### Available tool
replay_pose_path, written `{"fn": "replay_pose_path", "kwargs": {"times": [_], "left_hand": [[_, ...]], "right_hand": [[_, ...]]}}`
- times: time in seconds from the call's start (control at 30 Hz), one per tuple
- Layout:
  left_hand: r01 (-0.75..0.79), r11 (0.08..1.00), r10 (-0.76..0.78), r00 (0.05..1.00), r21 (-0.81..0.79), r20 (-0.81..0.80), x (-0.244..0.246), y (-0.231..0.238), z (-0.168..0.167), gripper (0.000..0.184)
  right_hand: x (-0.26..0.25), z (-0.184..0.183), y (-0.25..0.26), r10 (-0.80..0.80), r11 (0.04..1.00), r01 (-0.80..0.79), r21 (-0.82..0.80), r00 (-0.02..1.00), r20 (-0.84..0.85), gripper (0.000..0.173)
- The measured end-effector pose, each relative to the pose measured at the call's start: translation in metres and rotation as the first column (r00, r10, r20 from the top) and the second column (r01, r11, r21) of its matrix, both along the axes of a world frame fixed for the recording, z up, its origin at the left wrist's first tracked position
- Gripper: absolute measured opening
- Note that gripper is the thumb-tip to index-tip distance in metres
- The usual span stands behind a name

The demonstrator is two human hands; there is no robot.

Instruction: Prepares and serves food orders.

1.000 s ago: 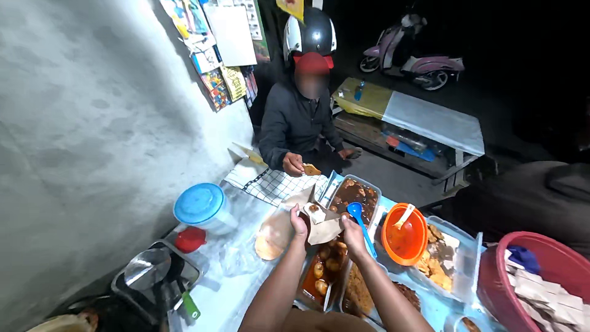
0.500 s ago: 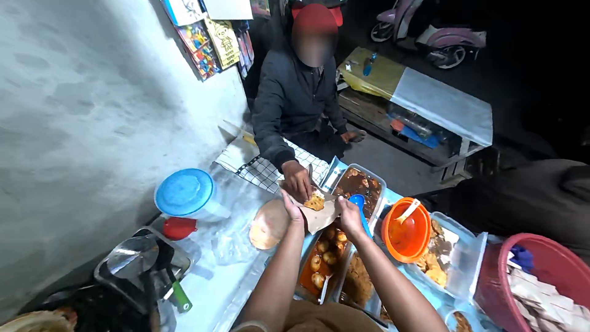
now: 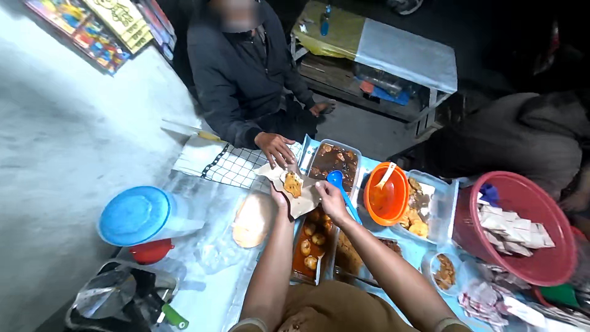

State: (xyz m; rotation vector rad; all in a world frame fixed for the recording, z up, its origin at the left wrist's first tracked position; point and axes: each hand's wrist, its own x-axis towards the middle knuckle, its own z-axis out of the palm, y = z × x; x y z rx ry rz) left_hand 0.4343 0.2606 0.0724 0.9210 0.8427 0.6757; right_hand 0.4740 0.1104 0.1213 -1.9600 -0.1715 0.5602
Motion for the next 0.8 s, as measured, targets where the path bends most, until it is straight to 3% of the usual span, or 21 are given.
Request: {"fn": "replay_pose_path", "kwargs": {"times": [0.4,0.53,0.6,0.67,0.8], "left_hand": [[0.063,0.982,-0.042,0.992,-0.176,0.120,0.003,-0.011,-0.019,0.056],[0.136,0.965,-0.104,0.983,-0.225,0.152,-0.003,-0.016,0.004,0.058],[0.167,0.961,-0.136,0.980,-0.220,0.147,-0.007,-0.013,0.008,0.059],[0.184,0.967,-0.166,0.980,-0.177,0.109,-0.011,-0.012,0.015,0.057],[0.226,0.973,-0.222,0.969,-0.035,0.107,-0.021,-0.016,0.010,0.051]], "right_hand": [[-0.005,0.000,-0.017,0.004,1.000,-0.004,0.002,1.000,-0.007,0.040],[0.012,0.007,-0.053,-0.122,0.990,0.135,-0.030,0.956,0.265,0.034],[0.035,0.006,-0.086,-0.146,0.949,0.251,-0.193,0.887,0.438,0.034],[0.070,0.005,-0.126,-0.033,0.838,0.296,-0.457,0.865,0.501,0.031],[0.138,-0.011,-0.192,0.444,0.552,0.054,-0.832,0.825,0.349,0.027]]}}
